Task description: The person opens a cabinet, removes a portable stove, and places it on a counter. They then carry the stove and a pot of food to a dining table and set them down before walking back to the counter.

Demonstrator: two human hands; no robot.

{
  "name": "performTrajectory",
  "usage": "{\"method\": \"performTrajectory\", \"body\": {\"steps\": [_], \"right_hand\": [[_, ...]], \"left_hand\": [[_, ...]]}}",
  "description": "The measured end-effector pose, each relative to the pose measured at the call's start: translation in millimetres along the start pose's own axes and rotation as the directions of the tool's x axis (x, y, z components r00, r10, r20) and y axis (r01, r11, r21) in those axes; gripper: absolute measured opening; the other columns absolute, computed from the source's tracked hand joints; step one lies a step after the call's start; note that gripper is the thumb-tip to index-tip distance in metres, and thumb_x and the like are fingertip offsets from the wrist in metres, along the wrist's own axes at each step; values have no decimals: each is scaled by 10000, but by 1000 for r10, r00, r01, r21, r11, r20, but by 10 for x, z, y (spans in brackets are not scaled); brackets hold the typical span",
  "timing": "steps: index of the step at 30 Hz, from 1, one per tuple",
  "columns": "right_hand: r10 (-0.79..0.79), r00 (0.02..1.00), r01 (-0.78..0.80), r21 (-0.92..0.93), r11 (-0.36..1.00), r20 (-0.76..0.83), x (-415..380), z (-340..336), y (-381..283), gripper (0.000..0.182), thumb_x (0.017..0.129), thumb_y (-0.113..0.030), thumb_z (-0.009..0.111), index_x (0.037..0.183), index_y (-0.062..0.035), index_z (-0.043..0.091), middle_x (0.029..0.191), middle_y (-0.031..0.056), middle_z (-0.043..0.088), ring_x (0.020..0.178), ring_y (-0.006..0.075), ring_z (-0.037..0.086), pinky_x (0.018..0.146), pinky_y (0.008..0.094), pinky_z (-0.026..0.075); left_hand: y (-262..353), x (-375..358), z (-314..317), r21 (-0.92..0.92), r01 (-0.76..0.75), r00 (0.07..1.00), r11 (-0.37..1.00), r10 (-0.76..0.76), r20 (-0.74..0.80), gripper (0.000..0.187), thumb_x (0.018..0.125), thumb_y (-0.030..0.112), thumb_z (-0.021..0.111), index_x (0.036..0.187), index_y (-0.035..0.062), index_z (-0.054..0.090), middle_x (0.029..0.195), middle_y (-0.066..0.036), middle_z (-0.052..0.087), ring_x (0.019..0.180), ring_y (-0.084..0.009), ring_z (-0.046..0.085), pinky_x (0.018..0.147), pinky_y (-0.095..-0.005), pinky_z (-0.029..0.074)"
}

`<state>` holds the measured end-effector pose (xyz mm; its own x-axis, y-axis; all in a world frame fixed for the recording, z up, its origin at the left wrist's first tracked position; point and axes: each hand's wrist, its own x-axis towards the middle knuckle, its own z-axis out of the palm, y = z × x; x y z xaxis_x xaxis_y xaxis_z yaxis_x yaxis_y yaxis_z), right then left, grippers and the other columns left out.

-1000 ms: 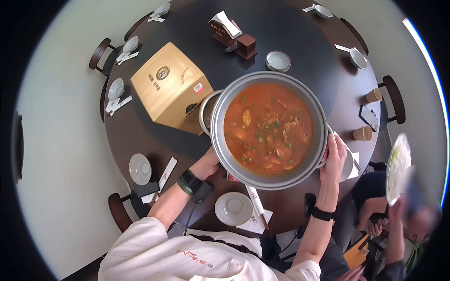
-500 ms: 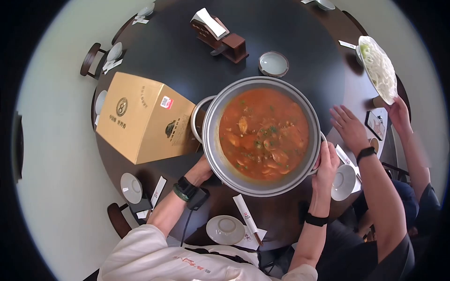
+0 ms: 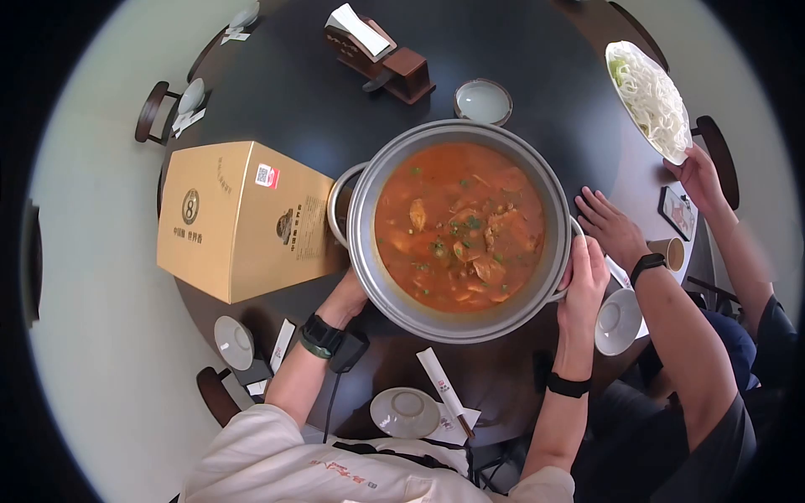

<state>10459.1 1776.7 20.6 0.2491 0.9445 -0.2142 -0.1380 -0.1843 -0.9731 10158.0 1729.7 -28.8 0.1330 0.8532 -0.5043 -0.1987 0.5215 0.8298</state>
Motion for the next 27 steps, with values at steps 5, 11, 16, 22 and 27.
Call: {"method": "performTrajectory", "body": {"steps": [5,11,16,22,27], "right_hand": [[-12,1000,12,4,1000,9,-18,71,-22,214,928,-183,453,800,-30,531,546,-51,432,417,1,332,382,156,240],[-33,999,33,-22,999,17,-34,96,-16,212,923,-178,459,801,-24,540,548,-47,439,426,6,344,392,163,251],[-43,999,42,14,999,33,-40,112,9,207,922,-177,462,796,-32,540,538,-48,433,417,9,341,388,164,256],[-52,998,52,11,999,29,-85,138,-22,218,920,-198,460,779,-49,535,502,-50,418,374,17,348,310,169,236],[-43,998,43,-8,999,55,-113,139,-46,224,919,-213,461,789,-48,540,495,-49,413,369,19,346,302,171,229]], "left_hand": [[-41,-87,-1,319,-170,960,932,230,-162,302,802,143,610,1065,-4,583,1009,-155,632,947,-189,589,818,-316,450],[112,-289,-113,599,-59,935,799,255,-247,331,787,103,589,1102,12,548,995,-167,626,943,-261,605,780,-338,474],[-67,-247,-329,429,-283,864,858,422,-274,562,777,42,591,1291,28,365,1253,-170,461,1111,-302,482,834,-355,459],[13,-450,-559,414,-248,837,876,409,-364,430,806,-24,523,1230,-10,454,1217,-151,506,1113,-230,498,943,-319,382],[-85,-642,-799,531,-195,668,824,508,-544,330,820,-7,509,1150,-2,502,1101,-133,570,1009,-202,548,885,-286,411]]}}
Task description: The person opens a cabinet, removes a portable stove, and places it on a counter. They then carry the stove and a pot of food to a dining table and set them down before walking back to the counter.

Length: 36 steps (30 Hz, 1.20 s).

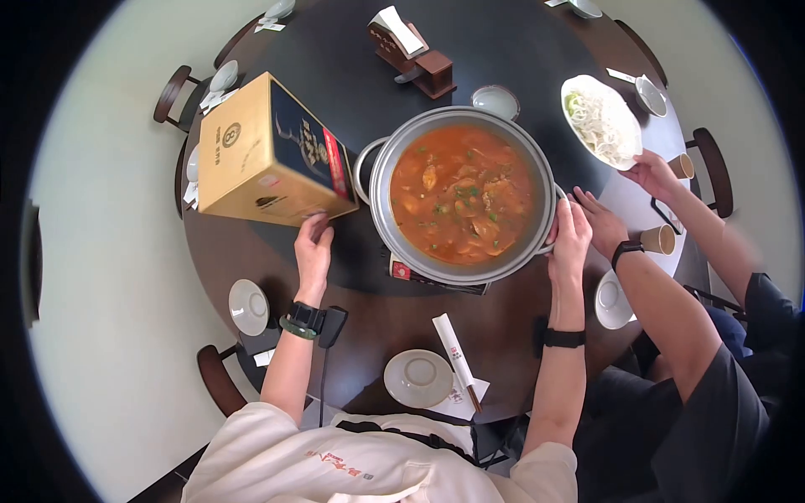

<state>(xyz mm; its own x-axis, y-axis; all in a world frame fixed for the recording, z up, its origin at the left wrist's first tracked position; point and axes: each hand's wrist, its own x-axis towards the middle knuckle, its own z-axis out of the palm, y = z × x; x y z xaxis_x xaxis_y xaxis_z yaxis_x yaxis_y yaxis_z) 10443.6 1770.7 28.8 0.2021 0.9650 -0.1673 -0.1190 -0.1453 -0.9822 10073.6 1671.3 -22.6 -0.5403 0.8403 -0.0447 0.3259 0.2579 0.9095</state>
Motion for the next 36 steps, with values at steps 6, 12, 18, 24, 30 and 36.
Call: {"method": "performTrajectory", "body": {"steps": [6,12,18,24,30,36], "right_hand": [[1,1000,-1,-20,1000,1,34,5,13,239,907,-244,485,772,-55,540,515,-47,416,390,25,346,318,176,215],[22,1000,-21,-28,999,16,38,12,-4,246,906,-257,484,777,-57,545,513,-49,410,395,27,340,319,181,214],[0,1000,-1,-61,998,-19,-32,53,37,257,906,-272,483,763,-67,544,505,-51,406,396,29,348,319,181,224],[22,999,-25,-85,996,-34,-26,58,85,272,902,-290,484,747,-73,540,503,-50,407,398,31,352,322,183,234],[45,999,-45,-143,989,-8,-32,32,8,269,899,-302,486,762,-79,547,507,-48,414,403,28,357,322,177,237],[79,997,-73,-173,982,28,-40,15,-47,327,905,-367,469,842,-62,570,522,-44,428,407,30,370,330,172,262]], "left_hand": [[38,-416,108,-145,246,877,958,-156,454,554,768,-41,508,1296,38,363,1183,-177,511,1056,-224,519,865,-303,438],[186,-508,279,-205,226,818,952,-71,571,708,676,-85,462,1347,34,267,1284,-214,404,1140,-278,464,915,-314,402],[239,-560,288,-233,301,809,925,-118,576,709,665,-86,452,1341,15,262,1313,-206,366,1145,-284,459,919,-315,396],[145,-572,288,-243,317,819,917,-136,558,685,675,-83,454,1331,18,284,1310,-203,370,1147,-284,457,922,-320,392],[154,-581,248,-252,292,822,922,-108,559,654,689,-79,456,1320,25,319,1314,-196,373,1138,-281,465,932,-327,388],[68,-663,158,-284,290,836,914,-98,540,626,711,-84,455,1314,15,320,1314,-214,367,1116,-282,486,904,-334,425]]}}
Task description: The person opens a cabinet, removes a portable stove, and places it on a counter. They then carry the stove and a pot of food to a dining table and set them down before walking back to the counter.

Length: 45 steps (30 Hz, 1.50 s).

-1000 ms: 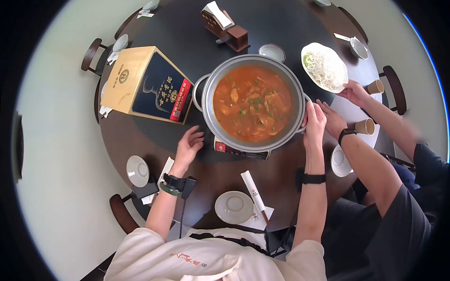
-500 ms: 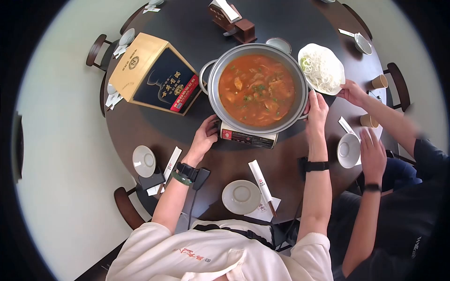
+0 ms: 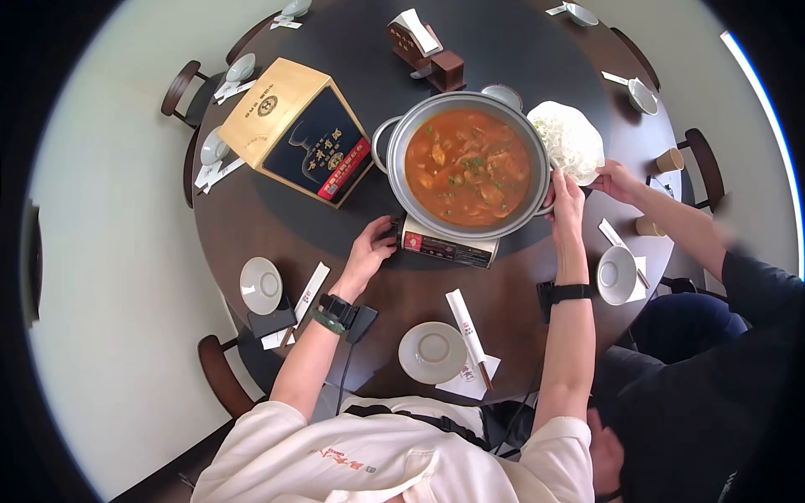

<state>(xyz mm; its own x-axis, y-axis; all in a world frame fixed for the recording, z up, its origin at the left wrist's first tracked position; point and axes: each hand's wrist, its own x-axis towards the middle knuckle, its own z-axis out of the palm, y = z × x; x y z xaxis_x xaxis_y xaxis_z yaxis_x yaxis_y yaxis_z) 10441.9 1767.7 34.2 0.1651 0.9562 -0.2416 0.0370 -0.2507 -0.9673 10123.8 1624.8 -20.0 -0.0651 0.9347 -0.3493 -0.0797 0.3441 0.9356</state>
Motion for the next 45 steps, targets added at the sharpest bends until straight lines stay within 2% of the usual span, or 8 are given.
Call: {"method": "performTrajectory", "body": {"steps": [7,11,19,25,32,36,41,45], "right_hand": [[128,992,-127,34,991,-10,-69,-112,-20,477,906,-450,418,1025,-9,556,562,4,484,419,83,467,349,192,317],[67,996,-62,74,995,-61,-291,-319,-15,500,913,-439,404,1128,6,473,678,65,570,417,94,478,373,197,338],[-82,977,104,107,989,-195,-1558,-452,-591,418,927,-378,422,1110,-8,483,651,60,565,430,69,461,391,169,318],[-217,900,281,123,952,-378,-3232,-189,-815,318,947,-292,403,1094,-33,516,620,35,537,427,50,443,378,162,292],[-119,830,233,145,962,-546,-5094,148,-537,290,947,-233,410,1115,-20,512,565,19,482,403,46,391,351,171,255],[-49,746,201,155,967,-664,-5836,281,-206,277,946,-211,411,1117,-15,509,581,17,474,406,41,390,351,157,263],[70,594,211,239,948,-801,-6527,457,124,264,946,-180,403,1119,-7,503,579,25,470,405,51,401,346,158,290],[124,519,199,260,945,-846,-7080,567,232,240,942,-150,397,1096,-4,509,580,36,490,405,61,422,350,156,311]], "left_hand": [[-18,-229,-157,-15,3,999,1000,-4,-48,576,733,-76,469,1291,9,354,1290,-217,390,1082,-278,513,881,-341,447],[10,-396,-222,8,-7,999,1000,7,-45,547,748,-57,485,1279,4,371,1267,-210,416,1057,-268,528,858,-332,463],[347,-727,-529,-95,-59,998,994,61,24,462,795,-8,502,1246,7,400,1189,-172,483,964,-215,568,791,-303,494],[687,-1143,-649,-90,-165,941,982,184,284,387,814,-12,480,1198,-3,436,1049,-143,575,905,-196,594,781,-293,494],[690,-1904,-687,49,-73,729,996,20,684,378,820,-15,469,1197,2,445,999,-141,597,893,-196,601,796,-302,490],[545,-1964,-695,108,-12,668,994,-72,741,424,832,16,487,1248,1,408,1003,-148,594,900,-200,600,803,-297,489],[270,-1560,-704,-104,159,823,982,-73,564,672,831,11,489,1379,-16,100,1343,-233,309,1053,-273,530,882,-362,462],[168,-1322,-671,-376,199,934,905,-59,351,656,840,59,514,1378,6,142,1301,-190,342,1111,-295,467,908,-413,428]]}}
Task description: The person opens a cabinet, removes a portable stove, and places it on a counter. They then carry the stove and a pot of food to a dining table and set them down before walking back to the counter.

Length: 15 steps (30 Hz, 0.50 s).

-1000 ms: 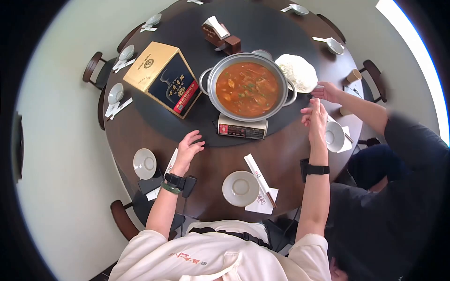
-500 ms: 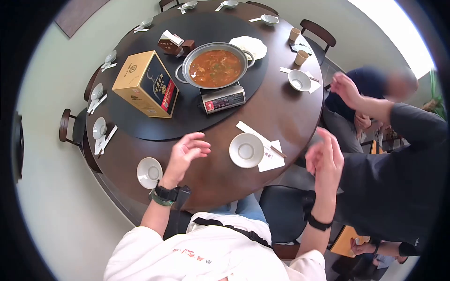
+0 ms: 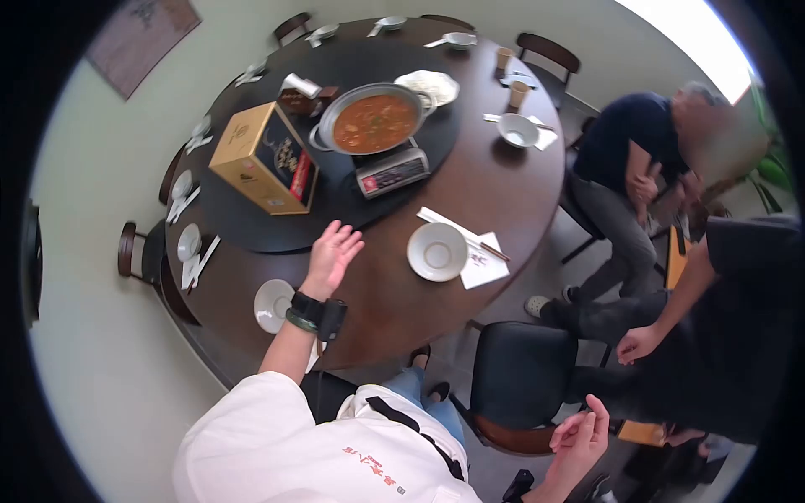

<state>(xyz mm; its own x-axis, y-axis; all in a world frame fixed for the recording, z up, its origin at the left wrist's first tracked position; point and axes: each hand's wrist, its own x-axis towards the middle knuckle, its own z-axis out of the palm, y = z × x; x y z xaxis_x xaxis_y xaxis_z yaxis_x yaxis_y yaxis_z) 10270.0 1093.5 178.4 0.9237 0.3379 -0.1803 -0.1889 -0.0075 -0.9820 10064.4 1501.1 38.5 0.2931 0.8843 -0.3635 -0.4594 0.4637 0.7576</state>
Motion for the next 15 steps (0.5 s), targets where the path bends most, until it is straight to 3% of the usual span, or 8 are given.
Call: {"method": "performTrajectory", "body": {"steps": [3,5,9,12,15], "right_hand": [[-3,999,3,3,1000,-47,-315,-335,-6,236,935,-149,411,1094,-5,510,576,37,498,405,58,424,351,159,314],[15,990,-11,29,1000,-139,-522,-528,-7,220,921,-144,444,1072,-7,527,575,43,515,411,65,435,361,162,314],[35,987,-24,70,997,-154,-931,-1095,80,199,910,-104,437,1056,-9,534,591,62,539,410,74,440,370,166,311],[90,983,-75,97,992,-157,-1232,-1395,151,206,912,-101,422,1062,-5,524,577,60,533,399,84,445,362,172,315],[108,987,-94,118,989,-119,-1477,-1662,285,225,914,-104,416,1091,5,503,683,86,563,489,120,535,384,190,373]], "left_hand": [[-76,12,-124,-90,-49,999,995,50,7,631,869,132,512,1377,23,155,1203,-138,405,1166,-334,405,954,-463,377],[-140,-92,-92,-48,-75,997,996,75,0,595,919,236,438,1381,23,130,1403,-180,201,1274,-344,268,1028,-474,288],[-313,-492,74,58,-154,988,986,153,23,660,920,320,434,1388,11,87,1455,-166,78,1328,-315,166,1075,-424,181],[-447,-756,251,49,-145,989,988,144,16,682,919,373,416,1390,17,74,1453,-179,67,1337,-320,124,1083,-421,146],[-504,-719,303,35,-191,982,981,191,0,692,910,402,425,1395,41,89,1452,-180,74,1336,-324,126,1082,-416,132]]}}
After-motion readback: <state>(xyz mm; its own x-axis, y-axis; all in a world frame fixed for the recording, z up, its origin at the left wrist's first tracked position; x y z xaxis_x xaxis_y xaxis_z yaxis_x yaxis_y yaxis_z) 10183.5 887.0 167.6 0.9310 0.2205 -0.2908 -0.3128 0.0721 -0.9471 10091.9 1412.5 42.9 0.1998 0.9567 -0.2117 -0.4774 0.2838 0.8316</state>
